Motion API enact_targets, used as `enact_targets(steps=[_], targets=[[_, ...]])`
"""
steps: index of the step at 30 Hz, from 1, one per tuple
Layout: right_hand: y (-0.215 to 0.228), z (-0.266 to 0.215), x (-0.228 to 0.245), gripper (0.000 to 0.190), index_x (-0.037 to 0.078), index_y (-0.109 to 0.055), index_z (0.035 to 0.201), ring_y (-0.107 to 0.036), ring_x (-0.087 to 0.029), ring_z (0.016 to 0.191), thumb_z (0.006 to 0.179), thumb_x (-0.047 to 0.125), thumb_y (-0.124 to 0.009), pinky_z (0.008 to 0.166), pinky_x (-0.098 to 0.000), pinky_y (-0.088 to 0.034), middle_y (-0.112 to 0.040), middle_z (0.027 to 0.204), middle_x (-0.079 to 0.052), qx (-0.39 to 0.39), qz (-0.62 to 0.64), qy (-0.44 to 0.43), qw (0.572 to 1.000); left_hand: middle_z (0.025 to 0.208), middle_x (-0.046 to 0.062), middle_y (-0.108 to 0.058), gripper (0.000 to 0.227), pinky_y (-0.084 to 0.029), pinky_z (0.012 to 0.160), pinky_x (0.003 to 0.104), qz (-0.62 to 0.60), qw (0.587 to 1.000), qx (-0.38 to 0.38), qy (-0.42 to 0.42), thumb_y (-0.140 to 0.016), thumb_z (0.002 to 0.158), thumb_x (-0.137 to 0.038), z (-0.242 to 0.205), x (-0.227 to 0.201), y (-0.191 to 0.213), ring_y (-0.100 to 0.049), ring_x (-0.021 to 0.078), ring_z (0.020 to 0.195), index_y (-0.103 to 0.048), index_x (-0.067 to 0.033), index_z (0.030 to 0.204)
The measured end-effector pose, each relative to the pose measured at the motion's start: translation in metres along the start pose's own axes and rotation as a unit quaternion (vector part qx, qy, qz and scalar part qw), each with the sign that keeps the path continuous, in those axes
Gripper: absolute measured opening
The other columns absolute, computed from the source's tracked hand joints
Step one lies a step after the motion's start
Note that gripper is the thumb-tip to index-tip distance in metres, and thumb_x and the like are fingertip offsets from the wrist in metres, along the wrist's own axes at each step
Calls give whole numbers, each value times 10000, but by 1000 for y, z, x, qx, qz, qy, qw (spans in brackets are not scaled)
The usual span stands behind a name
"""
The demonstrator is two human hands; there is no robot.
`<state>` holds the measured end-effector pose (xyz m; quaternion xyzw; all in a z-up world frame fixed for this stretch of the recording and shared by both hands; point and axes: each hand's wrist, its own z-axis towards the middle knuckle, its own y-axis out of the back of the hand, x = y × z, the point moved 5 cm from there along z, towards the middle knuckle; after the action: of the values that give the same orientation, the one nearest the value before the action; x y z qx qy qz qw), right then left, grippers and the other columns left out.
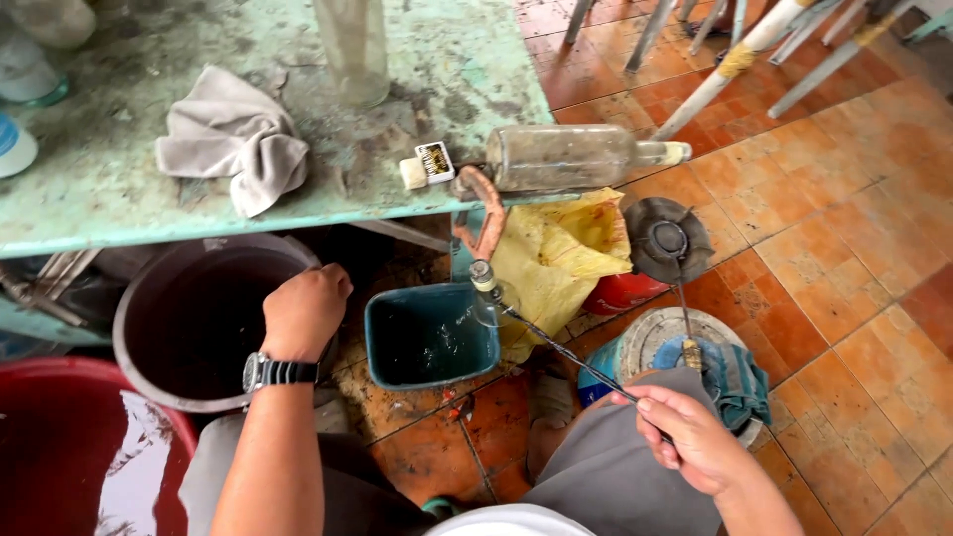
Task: Cutting glass bottles by rotating them against a heated wire and then dipping them in water to create a thermal shock break.
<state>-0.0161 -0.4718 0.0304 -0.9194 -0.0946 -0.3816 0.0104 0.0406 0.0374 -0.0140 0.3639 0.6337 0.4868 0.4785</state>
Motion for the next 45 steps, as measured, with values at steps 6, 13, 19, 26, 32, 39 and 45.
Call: enact_targets(steps=[6,13,19,26,32,39,45], targets=[[67,3,7,440,-92,-578,1402,-268,-148,472,1006,97,-547,388,-267,-212,-544,777,-189,-58,20,60,996,887,47,-745,257,-461,523,422,21,999,33,12,-473,1042,-335,6,-3,-11,-699,330,807,-705,-225,1041],[117,18,20,384,-49,-628,1349,-312,-144,485,1028,138,-532,424,-256,-221,-463,712,-113,-85,15,115,990,896,23,-761,268,-477,550,408,37,997,64,19,-470,1038,-352,7,-8,-17,-714,310,841,-717,-249,1023],[132,39,40,361,-8,-597,1360,-318,-123,582,1029,118,-530,456,-228,-248,-645,1098,-184,-121,28,114,986,981,21,-766,300,-506,605,408,47,993,105,33,-434,1040,-366,6,-13,-19,-718,305,899,-710,-250,1055],[124,77,79,407,-4,-574,1417,-337,-165,546,1074,175,-446,470,-301,-273,-470,756,-99,-151,-120,103,976,957,-6,-763,300,-522,600,390,57,992,109,28,-446,1053,-402,5,-15,-21,-724,272,883,-705,-253,1049],[91,111,107,390,-111,-569,1357,-423,-143,420,1032,98,-510,335,-263,-366,-530,627,-112,-138,-244,168,945,776,19,-740,275,-558,503,324,54,997,30,-37,-496,1082,-336,2,-18,-16,-745,197,662,-737,-204,1101],[7,143,132,339,157,-721,1162,-755,-339,941,1023,325,-461,790,-439,-614,-750,957,-159,-175,-692,261,650,834,-7,-757,265,-575,539,313,67,997,26,-42,-513,1062,-368,1,-27,-10,-760,185,719,-747,-244,1072],[-7,137,135,349,131,-606,1321,-704,-453,1003,1027,219,-440,880,-519,-585,-595,1069,-183,-197,-678,254,661,830,-28,-745,237,-596,593,324,49,997,32,-43,-534,1048,-365,-4,-26,-2,-764,179,755,-744,-262,1016]])
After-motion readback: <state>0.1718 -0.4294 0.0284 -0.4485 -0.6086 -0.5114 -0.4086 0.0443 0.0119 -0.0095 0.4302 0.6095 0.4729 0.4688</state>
